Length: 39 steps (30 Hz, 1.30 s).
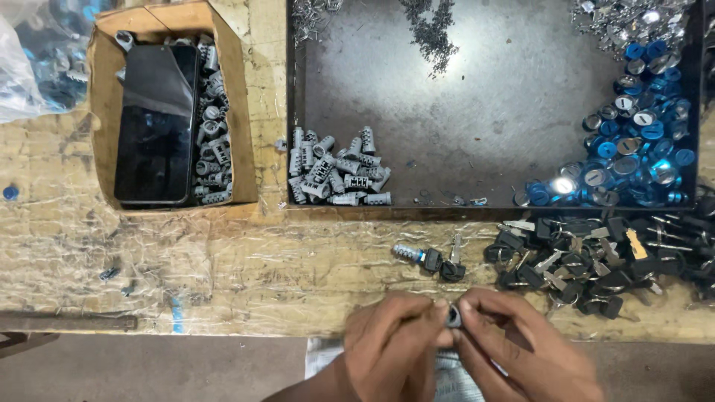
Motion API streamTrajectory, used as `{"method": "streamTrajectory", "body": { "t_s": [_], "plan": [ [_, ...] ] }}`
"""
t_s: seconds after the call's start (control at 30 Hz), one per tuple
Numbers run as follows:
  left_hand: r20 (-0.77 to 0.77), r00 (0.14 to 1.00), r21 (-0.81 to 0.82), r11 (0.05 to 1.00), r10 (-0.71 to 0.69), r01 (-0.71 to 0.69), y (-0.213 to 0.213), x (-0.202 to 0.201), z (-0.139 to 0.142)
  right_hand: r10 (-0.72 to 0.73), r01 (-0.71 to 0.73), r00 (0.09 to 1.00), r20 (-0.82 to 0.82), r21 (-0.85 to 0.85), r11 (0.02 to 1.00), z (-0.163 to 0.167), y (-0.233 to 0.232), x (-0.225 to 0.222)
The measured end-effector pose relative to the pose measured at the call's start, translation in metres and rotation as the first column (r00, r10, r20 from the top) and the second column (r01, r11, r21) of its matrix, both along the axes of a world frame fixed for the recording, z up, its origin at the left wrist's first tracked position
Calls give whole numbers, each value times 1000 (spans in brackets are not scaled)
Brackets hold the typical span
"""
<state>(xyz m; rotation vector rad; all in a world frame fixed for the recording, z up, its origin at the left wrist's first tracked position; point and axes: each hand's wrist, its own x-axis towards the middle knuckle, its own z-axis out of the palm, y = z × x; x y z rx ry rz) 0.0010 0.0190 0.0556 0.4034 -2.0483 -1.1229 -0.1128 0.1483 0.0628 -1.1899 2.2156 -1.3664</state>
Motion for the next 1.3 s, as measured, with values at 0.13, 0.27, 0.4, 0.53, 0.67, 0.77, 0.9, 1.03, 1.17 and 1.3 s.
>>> {"method": "streamTrajectory", "body": {
  "t_s": [0.13,0.27,0.4,0.53,0.67,0.77,0.9,1.03,1.17,1.3],
  "plan": [
    [-83,993,212,975,84,-65,7,-5,-8,59,-57,981,-183,19,998,-14,0,11],
    [-173,983,738,653,-57,168,-11,-8,-28,-20,28,950,-312,21,999,-2,-18,9],
    [51,996,932,361,-72,-22,-13,1,-55,142,-121,920,-365,80,989,30,-31,-47],
    [25,999,881,472,36,-40,-3,7,-77,43,151,769,-638,246,957,33,-38,-157],
    [-25,1000,904,428,16,15,-2,9,-84,212,197,712,-669,480,855,8,-62,-225],
    [-92,994,864,501,64,48,-3,7,-85,276,183,652,-706,500,847,-1,-79,-222],
    [-55,989,859,511,136,-23,1,3,-84,243,170,601,-762,418,892,-6,-94,-186],
    [-12,987,788,609,162,-90,3,1,-81,169,78,774,-611,357,931,4,-92,-170],
    [45,985,820,558,167,-132,-1,-4,-73,92,127,744,-661,276,953,17,-85,-172],
    [-53,971,823,561,232,-89,-7,-9,-62,304,-19,677,-670,397,918,13,-98,-184]
  ]
}}
